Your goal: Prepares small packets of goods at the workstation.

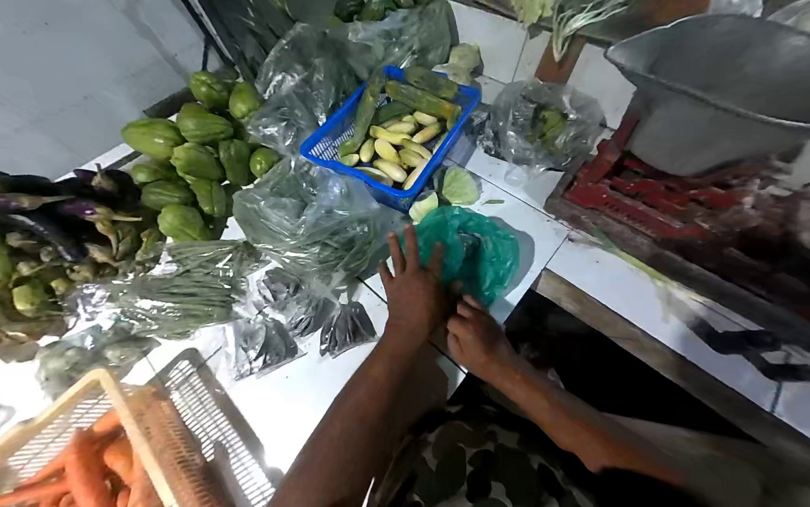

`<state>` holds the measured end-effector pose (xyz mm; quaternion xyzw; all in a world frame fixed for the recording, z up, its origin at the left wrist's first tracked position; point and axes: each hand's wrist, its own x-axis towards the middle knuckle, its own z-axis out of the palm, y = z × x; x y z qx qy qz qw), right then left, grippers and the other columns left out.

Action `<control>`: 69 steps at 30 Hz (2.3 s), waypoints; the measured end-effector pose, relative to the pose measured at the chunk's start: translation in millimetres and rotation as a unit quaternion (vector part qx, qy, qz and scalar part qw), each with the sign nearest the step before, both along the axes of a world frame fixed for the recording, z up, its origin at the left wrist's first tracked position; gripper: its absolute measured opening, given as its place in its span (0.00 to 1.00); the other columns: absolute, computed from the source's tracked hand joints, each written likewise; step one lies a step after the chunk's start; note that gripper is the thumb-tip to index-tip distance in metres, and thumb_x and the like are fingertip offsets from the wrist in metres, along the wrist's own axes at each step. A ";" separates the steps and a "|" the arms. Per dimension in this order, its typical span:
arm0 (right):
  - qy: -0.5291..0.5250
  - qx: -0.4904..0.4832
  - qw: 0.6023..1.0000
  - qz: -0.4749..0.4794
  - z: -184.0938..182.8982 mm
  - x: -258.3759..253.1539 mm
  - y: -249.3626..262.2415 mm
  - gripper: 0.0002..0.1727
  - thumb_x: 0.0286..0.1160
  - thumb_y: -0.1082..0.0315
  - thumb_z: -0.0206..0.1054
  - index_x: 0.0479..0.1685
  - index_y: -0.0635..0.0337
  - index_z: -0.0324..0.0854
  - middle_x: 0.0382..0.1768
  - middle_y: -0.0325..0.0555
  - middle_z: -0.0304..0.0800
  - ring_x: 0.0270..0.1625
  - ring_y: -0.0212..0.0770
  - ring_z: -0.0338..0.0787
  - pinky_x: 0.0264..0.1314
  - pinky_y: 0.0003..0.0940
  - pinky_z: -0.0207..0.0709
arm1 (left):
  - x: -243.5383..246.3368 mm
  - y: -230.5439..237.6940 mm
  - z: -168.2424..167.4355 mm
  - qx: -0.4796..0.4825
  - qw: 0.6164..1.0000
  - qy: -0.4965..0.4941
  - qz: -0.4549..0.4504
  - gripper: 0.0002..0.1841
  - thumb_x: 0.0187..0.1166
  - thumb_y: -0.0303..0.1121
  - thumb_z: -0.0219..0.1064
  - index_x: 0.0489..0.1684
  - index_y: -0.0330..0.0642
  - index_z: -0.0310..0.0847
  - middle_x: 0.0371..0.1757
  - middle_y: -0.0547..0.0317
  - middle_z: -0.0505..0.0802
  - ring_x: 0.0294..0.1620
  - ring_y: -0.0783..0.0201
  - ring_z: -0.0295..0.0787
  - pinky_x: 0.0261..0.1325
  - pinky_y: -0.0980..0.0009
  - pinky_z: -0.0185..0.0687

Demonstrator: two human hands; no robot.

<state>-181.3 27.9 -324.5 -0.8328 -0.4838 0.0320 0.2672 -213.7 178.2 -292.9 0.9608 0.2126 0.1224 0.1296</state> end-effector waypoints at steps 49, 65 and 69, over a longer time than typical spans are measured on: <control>0.189 0.189 0.952 -0.151 50.8 140.8 18.3 0.16 0.85 0.56 0.65 0.52 0.60 0.87 0.38 0.46 0.91 0.40 0.38 0.91 0.47 0.44 0.86 | 10.7 47.9 23.2 -0.626 0.738 -0.247 0.050 0.12 0.87 0.32 0.60 0.63 0.40 0.78 0.47 0.57 0.94 0.47 0.64 0.94 0.54 0.59 0.92; -0.036 -0.100 0.993 0.055 -14.0 -2.2 -0.2 0.21 0.77 0.53 0.67 0.62 0.51 0.91 0.59 0.57 0.94 0.66 0.63 0.89 0.72 0.69 0.75 | -105.2 27.4 52.9 0.009 0.882 -0.472 0.005 0.31 0.79 0.49 0.66 0.83 0.55 0.66 0.85 0.56 0.68 0.85 0.54 0.67 0.75 0.54 0.79; 0.002 -0.163 0.986 0.026 -5.6 6.0 2.1 0.25 0.71 0.56 0.72 0.62 0.62 0.89 0.62 0.64 0.90 0.74 0.67 0.81 0.85 0.69 0.58 | -146.7 26.5 53.8 0.036 0.859 -0.507 0.056 0.31 0.83 0.49 0.63 0.84 0.55 0.62 0.83 0.62 0.70 0.82 0.59 0.70 0.74 0.56 0.80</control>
